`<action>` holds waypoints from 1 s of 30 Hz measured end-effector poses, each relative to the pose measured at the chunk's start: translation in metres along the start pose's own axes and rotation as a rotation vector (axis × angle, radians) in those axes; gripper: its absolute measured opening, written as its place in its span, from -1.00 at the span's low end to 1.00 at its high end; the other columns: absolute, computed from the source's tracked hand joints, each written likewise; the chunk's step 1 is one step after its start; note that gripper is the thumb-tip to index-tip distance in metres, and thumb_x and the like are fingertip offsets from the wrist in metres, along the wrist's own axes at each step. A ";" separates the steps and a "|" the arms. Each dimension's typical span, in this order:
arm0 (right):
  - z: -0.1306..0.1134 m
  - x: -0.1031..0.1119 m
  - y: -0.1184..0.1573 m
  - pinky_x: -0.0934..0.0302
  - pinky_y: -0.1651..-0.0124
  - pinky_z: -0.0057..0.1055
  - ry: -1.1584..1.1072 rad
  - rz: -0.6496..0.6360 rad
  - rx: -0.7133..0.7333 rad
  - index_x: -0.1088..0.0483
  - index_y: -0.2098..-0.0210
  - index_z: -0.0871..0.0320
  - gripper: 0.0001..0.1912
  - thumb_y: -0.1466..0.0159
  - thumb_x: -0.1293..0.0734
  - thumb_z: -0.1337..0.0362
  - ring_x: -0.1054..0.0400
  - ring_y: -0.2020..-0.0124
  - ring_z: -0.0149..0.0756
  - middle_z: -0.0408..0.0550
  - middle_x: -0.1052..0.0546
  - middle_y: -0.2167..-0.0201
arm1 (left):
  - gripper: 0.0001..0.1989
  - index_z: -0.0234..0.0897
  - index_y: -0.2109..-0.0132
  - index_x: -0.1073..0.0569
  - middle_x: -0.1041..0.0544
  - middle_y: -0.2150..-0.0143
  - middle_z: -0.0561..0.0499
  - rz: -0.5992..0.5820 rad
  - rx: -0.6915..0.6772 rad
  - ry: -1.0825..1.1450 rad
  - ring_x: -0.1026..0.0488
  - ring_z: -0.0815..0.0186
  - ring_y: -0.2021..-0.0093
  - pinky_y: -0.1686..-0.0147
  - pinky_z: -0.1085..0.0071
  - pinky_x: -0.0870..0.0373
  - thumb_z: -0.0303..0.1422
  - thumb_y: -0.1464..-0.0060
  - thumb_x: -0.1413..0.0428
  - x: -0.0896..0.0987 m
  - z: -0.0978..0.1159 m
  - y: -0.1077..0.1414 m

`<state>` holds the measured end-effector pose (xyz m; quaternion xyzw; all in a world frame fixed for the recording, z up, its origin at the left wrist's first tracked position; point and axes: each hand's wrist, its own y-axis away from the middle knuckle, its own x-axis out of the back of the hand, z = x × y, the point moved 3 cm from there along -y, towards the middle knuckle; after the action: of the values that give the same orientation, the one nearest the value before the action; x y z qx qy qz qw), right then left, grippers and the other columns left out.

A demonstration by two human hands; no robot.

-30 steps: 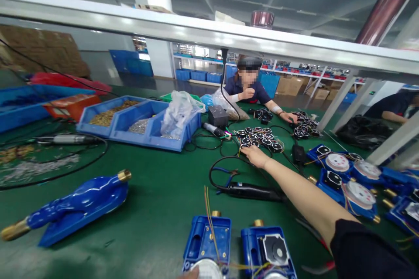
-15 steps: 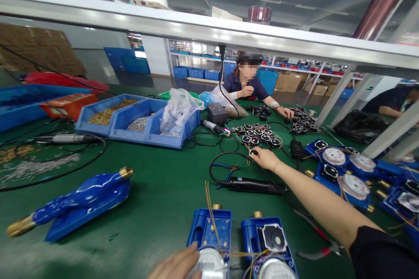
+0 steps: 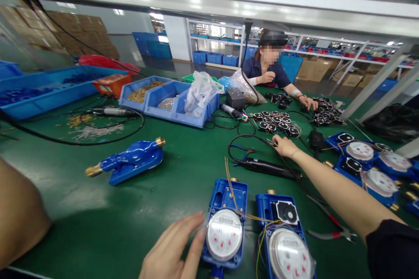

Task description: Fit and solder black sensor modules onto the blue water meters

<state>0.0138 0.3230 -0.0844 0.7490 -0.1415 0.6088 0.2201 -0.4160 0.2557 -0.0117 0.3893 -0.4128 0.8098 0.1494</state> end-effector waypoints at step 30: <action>-0.126 0.107 0.202 -0.24 0.21 -0.38 -0.266 0.184 0.644 -0.16 -0.03 0.13 -0.52 -0.15 -0.35 0.23 -0.36 0.24 -0.26 -0.08 -0.45 0.25 | -0.68 -0.27 0.28 -0.23 -0.34 0.44 0.07 -0.361 0.265 0.852 -0.35 0.42 0.42 0.38 0.45 -0.36 -0.19 -0.27 0.29 -0.020 0.032 -0.088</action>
<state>-0.1672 0.2177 0.0722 0.8367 -0.0364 0.5367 -0.1031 -0.3371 0.2867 0.0331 0.1038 -0.1340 0.9040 0.3925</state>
